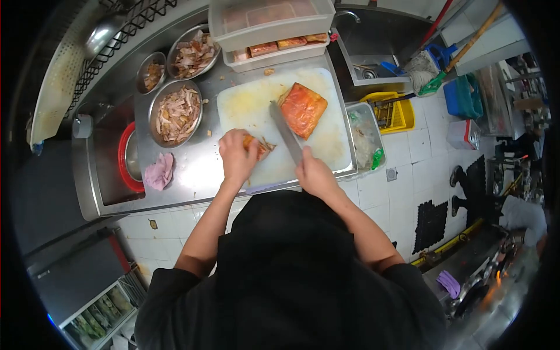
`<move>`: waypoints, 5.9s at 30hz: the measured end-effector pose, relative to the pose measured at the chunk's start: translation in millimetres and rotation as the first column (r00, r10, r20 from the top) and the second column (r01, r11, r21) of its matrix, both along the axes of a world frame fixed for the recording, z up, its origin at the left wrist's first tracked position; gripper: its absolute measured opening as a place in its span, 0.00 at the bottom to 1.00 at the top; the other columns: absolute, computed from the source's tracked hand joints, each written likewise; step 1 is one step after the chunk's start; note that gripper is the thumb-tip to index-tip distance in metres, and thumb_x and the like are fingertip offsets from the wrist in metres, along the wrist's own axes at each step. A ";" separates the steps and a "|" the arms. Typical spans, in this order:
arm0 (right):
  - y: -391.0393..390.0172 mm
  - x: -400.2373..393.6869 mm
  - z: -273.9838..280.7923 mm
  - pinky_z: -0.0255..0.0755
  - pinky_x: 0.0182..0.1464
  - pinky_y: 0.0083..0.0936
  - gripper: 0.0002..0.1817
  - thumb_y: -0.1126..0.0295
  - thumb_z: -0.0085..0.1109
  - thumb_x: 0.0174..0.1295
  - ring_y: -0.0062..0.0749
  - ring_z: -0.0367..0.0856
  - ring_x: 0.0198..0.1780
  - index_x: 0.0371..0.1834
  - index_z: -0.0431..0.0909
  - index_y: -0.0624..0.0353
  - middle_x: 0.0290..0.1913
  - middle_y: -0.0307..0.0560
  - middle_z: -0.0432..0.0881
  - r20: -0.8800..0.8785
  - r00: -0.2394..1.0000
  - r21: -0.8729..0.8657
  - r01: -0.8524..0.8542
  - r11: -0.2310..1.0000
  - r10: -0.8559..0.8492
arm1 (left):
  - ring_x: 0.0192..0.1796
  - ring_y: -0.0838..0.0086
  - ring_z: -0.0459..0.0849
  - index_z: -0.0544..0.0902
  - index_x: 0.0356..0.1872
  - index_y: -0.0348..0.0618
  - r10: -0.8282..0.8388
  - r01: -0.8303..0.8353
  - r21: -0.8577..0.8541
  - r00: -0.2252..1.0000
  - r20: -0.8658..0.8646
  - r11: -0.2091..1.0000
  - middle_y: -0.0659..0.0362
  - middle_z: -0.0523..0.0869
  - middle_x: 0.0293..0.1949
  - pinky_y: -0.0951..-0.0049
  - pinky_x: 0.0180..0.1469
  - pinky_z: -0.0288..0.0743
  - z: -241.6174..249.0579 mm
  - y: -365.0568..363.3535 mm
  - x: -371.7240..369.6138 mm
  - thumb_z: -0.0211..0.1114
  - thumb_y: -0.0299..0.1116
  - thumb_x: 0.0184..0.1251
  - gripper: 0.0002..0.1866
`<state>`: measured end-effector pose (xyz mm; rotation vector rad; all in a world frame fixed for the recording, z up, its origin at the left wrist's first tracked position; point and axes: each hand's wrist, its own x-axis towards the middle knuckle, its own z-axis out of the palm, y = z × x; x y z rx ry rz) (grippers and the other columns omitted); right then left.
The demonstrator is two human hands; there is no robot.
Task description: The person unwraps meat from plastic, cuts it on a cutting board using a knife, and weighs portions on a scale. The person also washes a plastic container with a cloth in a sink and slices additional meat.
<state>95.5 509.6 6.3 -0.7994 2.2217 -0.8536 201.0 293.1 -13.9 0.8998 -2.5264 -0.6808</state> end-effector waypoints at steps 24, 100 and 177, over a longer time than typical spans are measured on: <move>36.8 34.6 10.7 0.75 0.38 0.63 0.15 0.68 0.56 0.74 0.76 0.83 0.36 0.53 0.65 0.65 0.30 0.73 0.84 -0.100 0.989 -0.087 0.099 0.991 -0.107 | 0.39 0.67 0.86 0.81 0.35 0.38 0.011 -0.005 0.018 0.946 -0.325 1.000 0.50 0.83 0.38 0.66 0.42 0.81 33.4 -197.3 -96.7 0.68 0.23 0.61 0.04; -56.1 47.2 -43.8 0.76 0.50 0.65 0.17 0.73 0.49 0.70 0.73 0.86 0.43 0.58 0.63 0.71 0.38 0.74 0.86 0.056 0.979 0.064 0.190 0.980 -0.194 | 0.53 0.63 0.80 0.82 0.56 0.55 -0.506 0.597 -0.112 0.752 0.421 0.794 0.64 0.85 0.53 0.55 0.55 0.65 -3.2 4.9 -29.4 0.63 0.36 0.73 0.13; 66.2 19.1 11.8 0.76 0.39 0.66 0.12 0.64 0.51 0.77 0.73 0.85 0.34 0.51 0.66 0.62 0.30 0.72 0.85 -0.308 0.951 0.259 0.091 0.962 -0.007 | 0.54 0.47 0.88 0.85 0.48 0.39 -0.046 0.080 -0.204 0.985 0.167 0.976 0.44 0.91 0.47 0.51 0.52 0.83 89.4 -198.6 -94.4 0.66 0.32 0.69 0.12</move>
